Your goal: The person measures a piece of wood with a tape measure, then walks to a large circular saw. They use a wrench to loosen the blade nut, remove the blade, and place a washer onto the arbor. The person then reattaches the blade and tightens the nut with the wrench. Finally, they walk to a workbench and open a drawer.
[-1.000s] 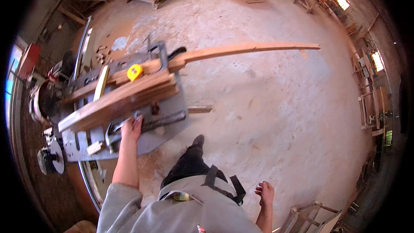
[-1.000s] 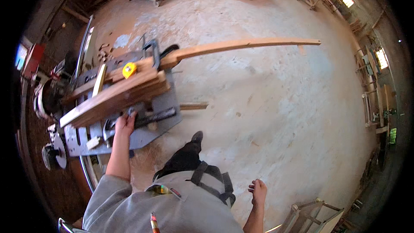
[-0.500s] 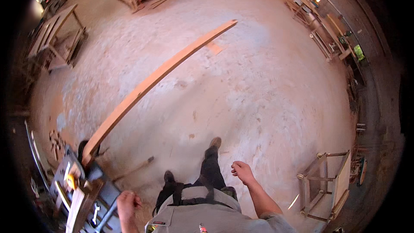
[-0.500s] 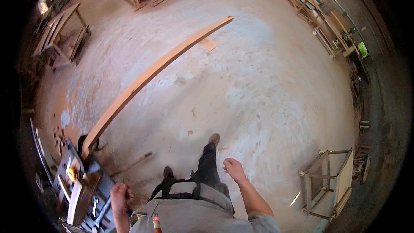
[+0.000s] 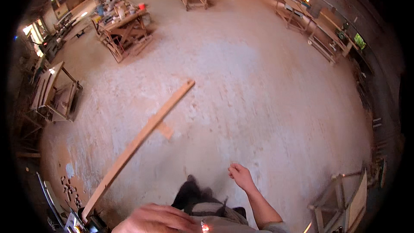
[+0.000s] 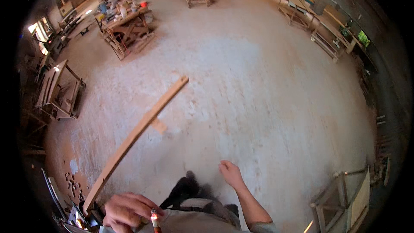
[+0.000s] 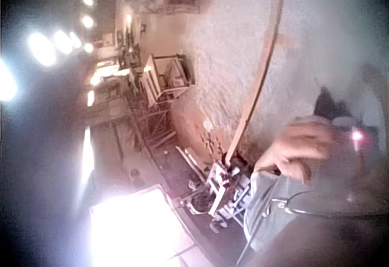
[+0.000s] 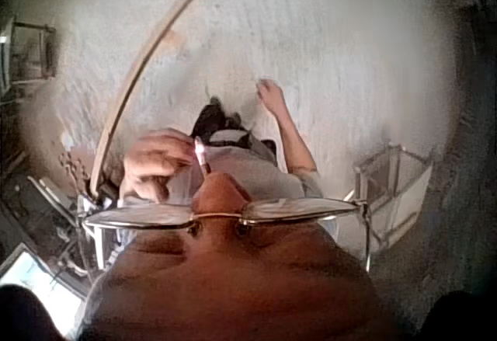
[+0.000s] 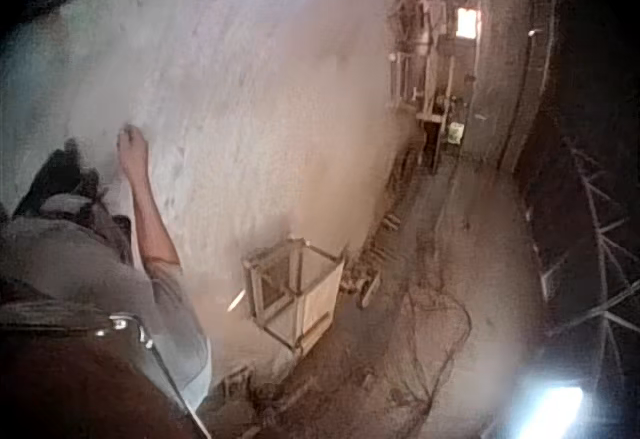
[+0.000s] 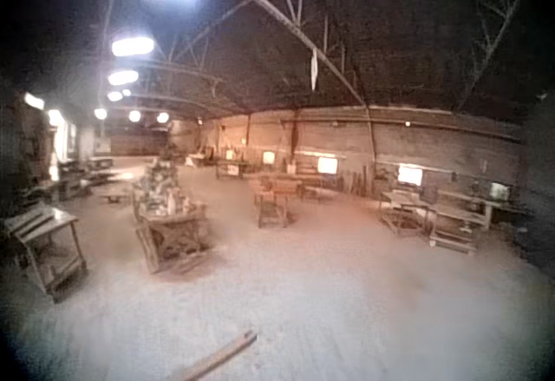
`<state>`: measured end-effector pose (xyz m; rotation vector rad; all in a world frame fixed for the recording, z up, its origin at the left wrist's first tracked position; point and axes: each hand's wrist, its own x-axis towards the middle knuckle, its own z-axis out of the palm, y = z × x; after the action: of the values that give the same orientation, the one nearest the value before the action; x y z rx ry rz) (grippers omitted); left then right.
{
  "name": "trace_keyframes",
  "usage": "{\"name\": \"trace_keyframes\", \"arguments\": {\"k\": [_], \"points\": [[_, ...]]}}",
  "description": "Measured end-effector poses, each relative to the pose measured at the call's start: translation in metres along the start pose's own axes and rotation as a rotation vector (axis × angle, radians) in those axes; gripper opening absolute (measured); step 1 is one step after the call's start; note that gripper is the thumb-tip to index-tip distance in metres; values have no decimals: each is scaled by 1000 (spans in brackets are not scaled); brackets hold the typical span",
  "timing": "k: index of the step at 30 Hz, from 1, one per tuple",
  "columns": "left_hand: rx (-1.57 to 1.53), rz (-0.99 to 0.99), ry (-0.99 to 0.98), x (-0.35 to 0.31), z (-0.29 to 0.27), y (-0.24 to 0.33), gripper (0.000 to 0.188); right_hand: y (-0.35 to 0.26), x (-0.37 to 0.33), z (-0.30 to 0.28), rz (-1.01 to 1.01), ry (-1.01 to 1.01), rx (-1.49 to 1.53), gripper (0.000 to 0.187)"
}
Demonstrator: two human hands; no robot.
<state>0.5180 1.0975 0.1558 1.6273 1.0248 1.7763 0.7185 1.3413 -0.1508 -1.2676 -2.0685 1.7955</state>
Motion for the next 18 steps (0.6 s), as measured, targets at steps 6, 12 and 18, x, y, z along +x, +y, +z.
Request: {"name": "trace_keyframes", "arguments": {"k": [6, 12, 18], "points": [[-212, 201, -270, 143, -53, -89, 60, 44, 128, -86, -23, 77, -489, 31], [-267, 191, -195, 248, -124, -158, 54, 128, 159, -197, 753, 283, 305, 28], [-177, 78, 18, 332, -174, -231, 49, 202, 233, -245, 1014, 116, 262, 35]]}}
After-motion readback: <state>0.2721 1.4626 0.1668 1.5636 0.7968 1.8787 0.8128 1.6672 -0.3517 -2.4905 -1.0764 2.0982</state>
